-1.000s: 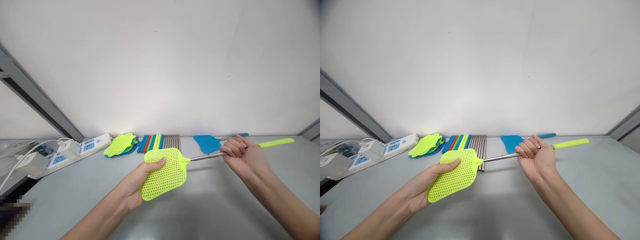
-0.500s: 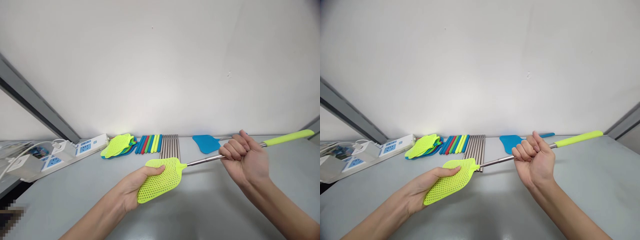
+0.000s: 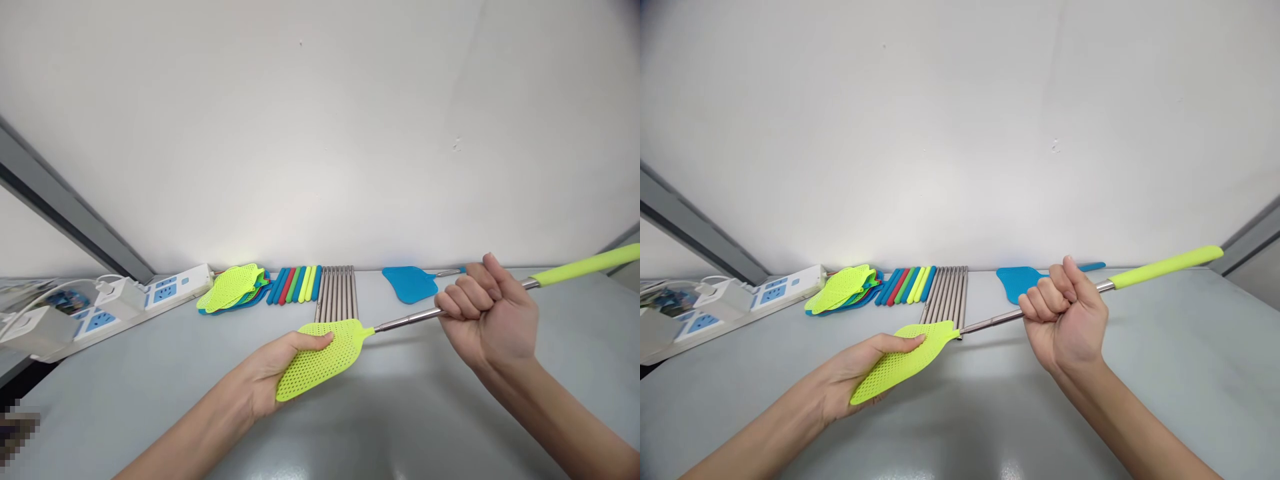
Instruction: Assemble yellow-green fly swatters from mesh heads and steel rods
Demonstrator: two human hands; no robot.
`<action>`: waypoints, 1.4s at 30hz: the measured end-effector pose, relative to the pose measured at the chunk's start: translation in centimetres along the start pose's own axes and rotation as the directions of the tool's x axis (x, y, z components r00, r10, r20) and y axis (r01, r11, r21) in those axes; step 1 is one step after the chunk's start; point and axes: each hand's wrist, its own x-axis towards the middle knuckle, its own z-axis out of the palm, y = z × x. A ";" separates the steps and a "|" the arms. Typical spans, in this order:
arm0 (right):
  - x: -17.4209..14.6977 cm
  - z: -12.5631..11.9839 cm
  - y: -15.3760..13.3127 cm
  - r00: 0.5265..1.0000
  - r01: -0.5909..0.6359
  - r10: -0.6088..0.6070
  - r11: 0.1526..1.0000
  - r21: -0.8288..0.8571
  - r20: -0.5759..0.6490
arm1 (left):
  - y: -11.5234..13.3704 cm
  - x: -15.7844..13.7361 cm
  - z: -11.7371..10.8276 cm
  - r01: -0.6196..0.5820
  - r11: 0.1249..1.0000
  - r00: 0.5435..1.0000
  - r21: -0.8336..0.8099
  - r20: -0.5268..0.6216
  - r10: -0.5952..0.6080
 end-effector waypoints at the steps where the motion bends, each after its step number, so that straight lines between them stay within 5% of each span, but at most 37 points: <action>1: 0.0 0.0 0.0 1.000 0.001 -0.001 1.000 0.002 -0.002 | 0.0 0.0 0.0 -0.005 1.000 1.000 -0.002 -0.003 0.005; 14: -0.8 0.6 0.3 0.999 -0.038 0.037 0.999 -0.036 -0.013 | -0.8 0.4 0.3 0.022 0.999 0.994 -0.036 0.110 -0.018; 25: -1.0 0.7 0.4 0.994 -0.047 0.046 0.999 -0.014 -0.104 | -0.7 0.3 0.6 0.011 1.000 0.997 -0.021 0.072 -0.010; 42: -1.4 1.2 0.2 0.991 -0.044 0.051 0.997 -0.060 0.120 | -1.0 0.6 0.6 0.061 0.998 0.985 -0.007 0.160 -0.060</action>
